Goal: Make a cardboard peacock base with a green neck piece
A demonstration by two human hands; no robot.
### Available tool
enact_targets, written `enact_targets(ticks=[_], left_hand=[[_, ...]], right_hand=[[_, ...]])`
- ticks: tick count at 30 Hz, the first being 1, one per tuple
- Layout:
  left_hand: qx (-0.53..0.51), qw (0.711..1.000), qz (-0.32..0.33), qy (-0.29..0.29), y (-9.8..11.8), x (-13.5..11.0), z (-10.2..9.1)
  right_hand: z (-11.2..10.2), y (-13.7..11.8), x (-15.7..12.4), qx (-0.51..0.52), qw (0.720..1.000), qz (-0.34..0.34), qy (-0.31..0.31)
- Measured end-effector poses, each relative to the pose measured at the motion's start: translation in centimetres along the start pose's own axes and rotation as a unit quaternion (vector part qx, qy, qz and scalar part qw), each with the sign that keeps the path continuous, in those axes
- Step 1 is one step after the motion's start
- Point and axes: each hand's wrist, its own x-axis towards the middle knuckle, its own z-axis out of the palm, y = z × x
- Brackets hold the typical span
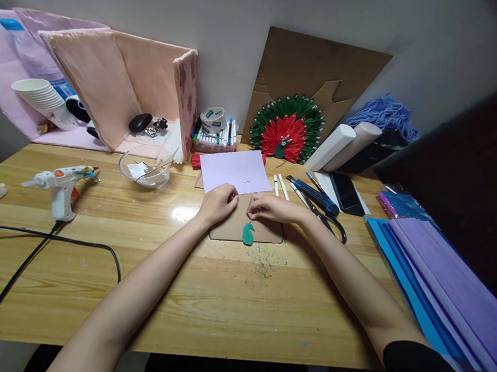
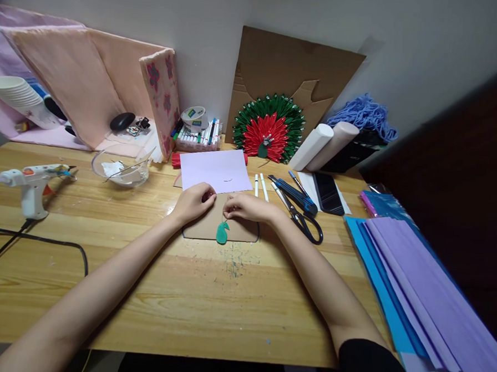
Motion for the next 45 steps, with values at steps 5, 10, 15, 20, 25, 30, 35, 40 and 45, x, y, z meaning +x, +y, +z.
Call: enact_targets(ticks=[5,10,15,20,25,30,35,40,45], left_hand=[[-0.001,1.0,0.0,-0.002,0.0,0.0,0.0],[-0.002,1.0,-0.004,-0.003,0.1,0.0,0.0],[-0.005,1.0,-0.008,-0.009,0.1,0.0,-0.2],[-0.004,1.0,-0.011,-0.013,0.2,0.0,-0.2],[-0.006,1.0,-0.011,-0.011,0.2,0.0,-0.2],[-0.01,1.0,-0.009,-0.014,0.2,0.0,-0.3],[-0.006,1.0,-0.011,-0.012,0.2,0.0,-0.3],[-0.003,1.0,-0.014,-0.009,0.2,0.0,-0.2],[-0.003,1.0,-0.016,-0.008,0.2,0.0,-0.2]], right_hand=[[-0.1,-0.1,0.0,-0.027,1.0,0.001,0.005],[-0.4,-0.5,-0.1,-0.025,1.0,0.004,-0.002],[-1.1,-1.1,-0.5,0.005,0.999,0.036,0.028],[-1.2,-0.7,-1.1,0.018,0.996,0.072,0.052],[-0.7,-0.3,-1.3,0.013,0.994,0.07,0.081],[-0.5,0.7,0.0,-0.055,0.96,0.107,0.254],[-0.8,3.0,2.9,-0.142,0.935,0.144,0.292],[-0.9,4.4,5.0,-0.241,0.933,0.154,0.22],[-1.1,3.8,4.9,-0.264,0.93,0.152,0.206]])
